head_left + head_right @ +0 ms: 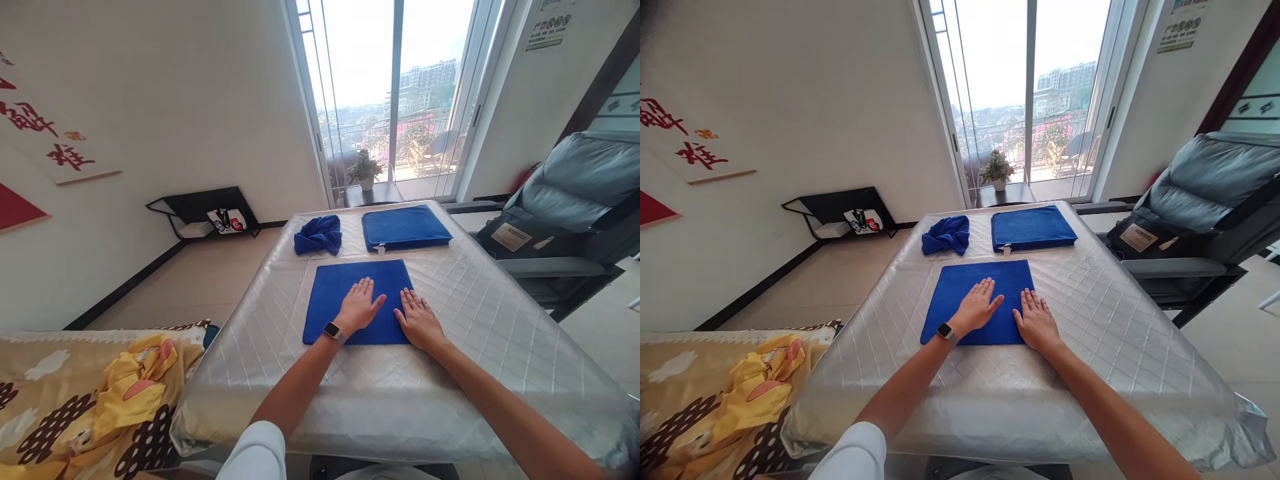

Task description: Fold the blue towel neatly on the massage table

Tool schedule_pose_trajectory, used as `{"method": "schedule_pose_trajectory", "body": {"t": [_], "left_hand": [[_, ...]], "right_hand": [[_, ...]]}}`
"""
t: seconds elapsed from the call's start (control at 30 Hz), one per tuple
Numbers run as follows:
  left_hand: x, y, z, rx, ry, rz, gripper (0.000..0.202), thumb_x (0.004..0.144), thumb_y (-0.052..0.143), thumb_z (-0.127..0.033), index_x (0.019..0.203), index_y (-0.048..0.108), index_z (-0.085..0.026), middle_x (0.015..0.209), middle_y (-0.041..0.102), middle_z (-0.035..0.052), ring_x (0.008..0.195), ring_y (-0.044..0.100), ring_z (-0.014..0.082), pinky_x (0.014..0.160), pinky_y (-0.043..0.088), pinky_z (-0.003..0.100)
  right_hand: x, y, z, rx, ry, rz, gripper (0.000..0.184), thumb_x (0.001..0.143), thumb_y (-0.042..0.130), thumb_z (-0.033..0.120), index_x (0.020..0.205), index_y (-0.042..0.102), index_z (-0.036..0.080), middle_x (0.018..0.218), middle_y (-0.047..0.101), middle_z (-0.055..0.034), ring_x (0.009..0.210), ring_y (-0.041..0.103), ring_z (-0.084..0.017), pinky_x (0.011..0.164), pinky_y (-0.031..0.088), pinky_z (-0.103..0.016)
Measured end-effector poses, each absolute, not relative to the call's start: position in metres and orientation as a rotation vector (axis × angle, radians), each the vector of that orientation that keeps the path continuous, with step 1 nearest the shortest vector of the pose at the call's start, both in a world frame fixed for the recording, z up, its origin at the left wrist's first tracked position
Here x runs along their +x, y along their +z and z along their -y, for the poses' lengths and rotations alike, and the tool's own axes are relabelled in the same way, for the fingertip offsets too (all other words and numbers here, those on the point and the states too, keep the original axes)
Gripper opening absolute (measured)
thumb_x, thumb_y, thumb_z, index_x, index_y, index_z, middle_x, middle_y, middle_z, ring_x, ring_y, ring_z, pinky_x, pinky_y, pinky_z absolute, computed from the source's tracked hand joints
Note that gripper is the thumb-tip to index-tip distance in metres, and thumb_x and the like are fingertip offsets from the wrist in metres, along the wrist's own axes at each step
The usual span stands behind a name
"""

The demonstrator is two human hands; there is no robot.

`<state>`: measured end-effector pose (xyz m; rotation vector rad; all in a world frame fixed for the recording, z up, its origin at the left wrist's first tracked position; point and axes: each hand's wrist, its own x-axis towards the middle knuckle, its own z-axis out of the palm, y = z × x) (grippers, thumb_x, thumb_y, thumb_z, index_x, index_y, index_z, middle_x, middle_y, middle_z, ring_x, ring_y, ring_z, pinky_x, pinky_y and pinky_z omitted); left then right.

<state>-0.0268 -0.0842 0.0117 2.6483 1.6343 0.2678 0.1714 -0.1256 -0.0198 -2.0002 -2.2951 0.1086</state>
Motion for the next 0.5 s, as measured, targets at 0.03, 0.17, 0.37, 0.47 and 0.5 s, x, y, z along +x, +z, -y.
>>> {"method": "schedule_pose_trajectory", "body": {"t": [0.03, 0.17, 0.37, 0.47, 0.5], "left_hand": [[-0.008, 0.008, 0.092, 2.709, 0.305, -1.503, 0.078, 0.104, 0.007, -0.059, 0.156, 0.034, -0.009, 0.162, 0.034, 0.0137, 0.152, 0.027, 0.0224, 0.124, 0.023, 0.039], [0.032, -0.008, 0.114, 2.794, 0.348, -1.279, 0.072, 0.106, 0.009, -0.056, 0.158, 0.028, -0.01, 0.163, 0.032, 0.0116, 0.153, 0.024, 0.0198, 0.125, 0.02, 0.038], [-0.037, -0.011, 0.116, 2.705, 0.213, -1.454, 0.075, 0.104, 0.01, -0.06, 0.159, 0.029, -0.013, 0.165, 0.027, 0.0102, 0.154, 0.019, 0.0216, 0.126, 0.018, 0.042], [-0.092, -0.013, 0.123, 2.583, 0.13, -1.661, 0.078, 0.103, 0.009, -0.062, 0.159, 0.026, -0.011, 0.166, 0.022, 0.0113, 0.155, 0.016, 0.0232, 0.126, 0.018, 0.044], [-0.109, -0.014, 0.128, 2.546, 0.11, -1.721, 0.079, 0.103, 0.008, -0.063, 0.16, 0.024, -0.01, 0.166, 0.021, 0.0116, 0.155, 0.015, 0.0236, 0.127, 0.017, 0.045]], "right_hand": [[0.172, -0.02, 0.126, -1.998, 0.098, 2.302, 0.066, 0.102, 0.024, 0.039, 0.159, 0.027, 0.004, 0.166, 0.02, -0.0122, 0.154, 0.017, -0.025, 0.126, 0.016, -0.044], [0.173, -0.022, 0.128, -1.973, 0.066, 2.35, 0.063, 0.1, 0.025, 0.029, 0.159, 0.028, 0.007, 0.167, 0.018, -0.0095, 0.155, 0.014, -0.024, 0.126, 0.016, -0.042], [0.17, -0.019, 0.127, -2.009, 0.106, 2.295, 0.069, 0.103, 0.024, 0.044, 0.159, 0.026, 0.004, 0.166, 0.019, -0.0117, 0.154, 0.017, -0.024, 0.126, 0.016, -0.044], [0.17, -0.02, 0.126, -2.005, 0.116, 2.286, 0.069, 0.103, 0.024, 0.045, 0.16, 0.026, 0.006, 0.167, 0.018, -0.0106, 0.154, 0.016, -0.023, 0.126, 0.015, -0.043], [0.17, -0.021, 0.126, -2.008, 0.116, 2.283, 0.069, 0.103, 0.024, 0.045, 0.16, 0.026, 0.006, 0.167, 0.018, -0.0106, 0.154, 0.016, -0.023, 0.126, 0.015, -0.043]]}}
